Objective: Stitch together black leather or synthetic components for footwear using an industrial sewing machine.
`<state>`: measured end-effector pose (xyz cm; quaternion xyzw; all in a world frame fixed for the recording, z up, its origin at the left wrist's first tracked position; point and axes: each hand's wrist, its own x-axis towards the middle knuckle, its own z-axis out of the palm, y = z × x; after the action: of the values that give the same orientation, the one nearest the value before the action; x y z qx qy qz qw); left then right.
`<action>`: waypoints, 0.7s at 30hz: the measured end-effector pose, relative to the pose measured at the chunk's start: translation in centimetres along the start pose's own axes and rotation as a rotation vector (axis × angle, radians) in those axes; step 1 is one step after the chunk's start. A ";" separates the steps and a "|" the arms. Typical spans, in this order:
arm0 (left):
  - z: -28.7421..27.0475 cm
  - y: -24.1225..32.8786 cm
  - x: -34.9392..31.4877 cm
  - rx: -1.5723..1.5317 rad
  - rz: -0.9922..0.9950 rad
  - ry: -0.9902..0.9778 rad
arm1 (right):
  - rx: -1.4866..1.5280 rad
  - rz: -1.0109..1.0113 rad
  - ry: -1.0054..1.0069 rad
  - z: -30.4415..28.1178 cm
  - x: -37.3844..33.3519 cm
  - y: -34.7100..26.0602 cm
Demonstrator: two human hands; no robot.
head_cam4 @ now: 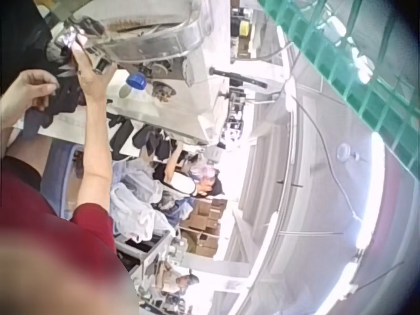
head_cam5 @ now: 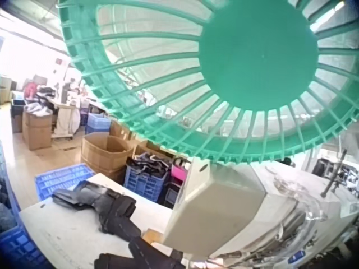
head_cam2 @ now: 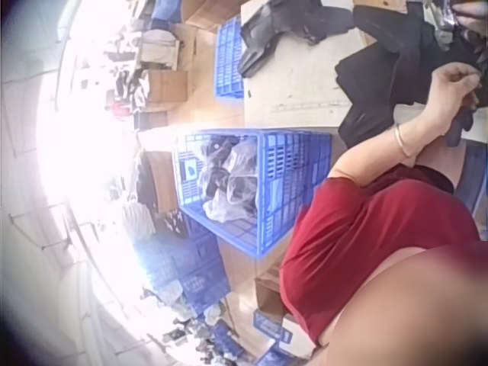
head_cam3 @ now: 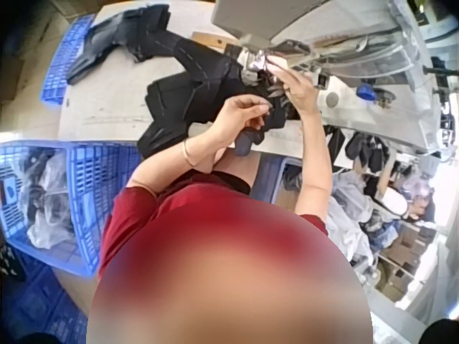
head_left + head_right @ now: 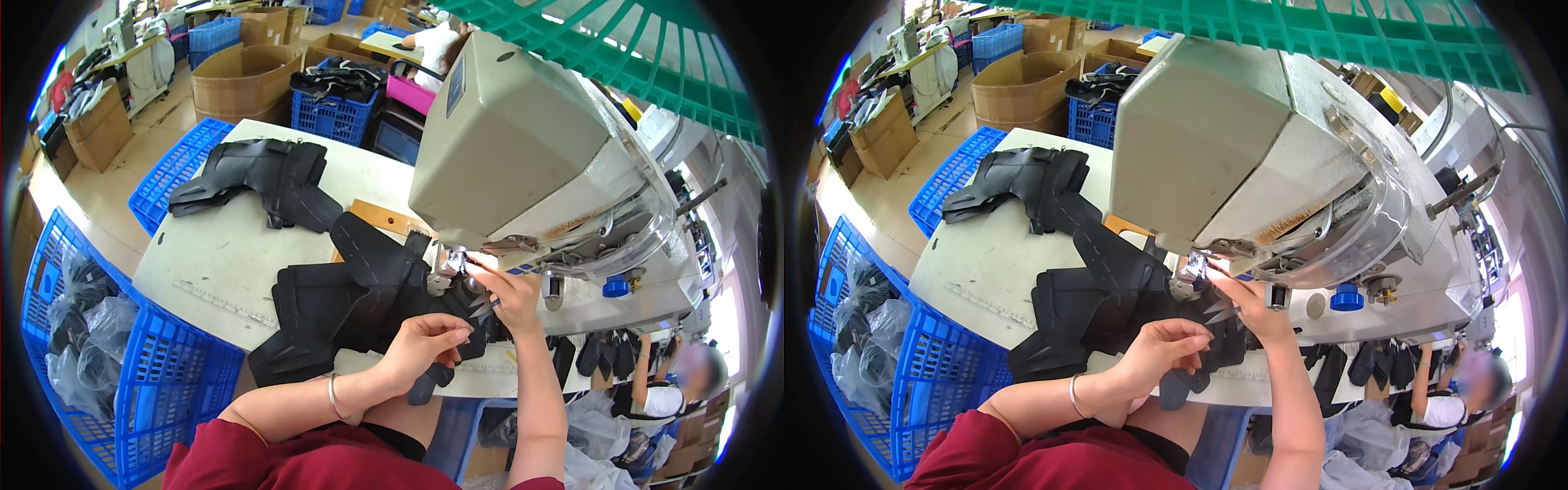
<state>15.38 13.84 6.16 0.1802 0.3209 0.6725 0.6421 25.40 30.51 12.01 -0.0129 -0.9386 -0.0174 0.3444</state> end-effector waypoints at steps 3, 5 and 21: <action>0.0 0.6 -0.4 0.061 0.003 0.014 | 0.057 0.159 0.045 0.5 -0.5 -0.2; 0.0 0.9 -0.5 0.097 0.031 0.024 | -0.029 0.165 0.057 1.2 -0.6 -0.4; 1.3 2.9 -5.2 0.318 0.216 -0.075 | 0.045 0.468 0.180 -0.8 -2.0 -8.5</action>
<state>14.60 9.13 9.90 0.3378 0.3777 0.6712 0.5410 27.15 21.94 11.16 -0.2205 -0.8758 0.0826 0.4213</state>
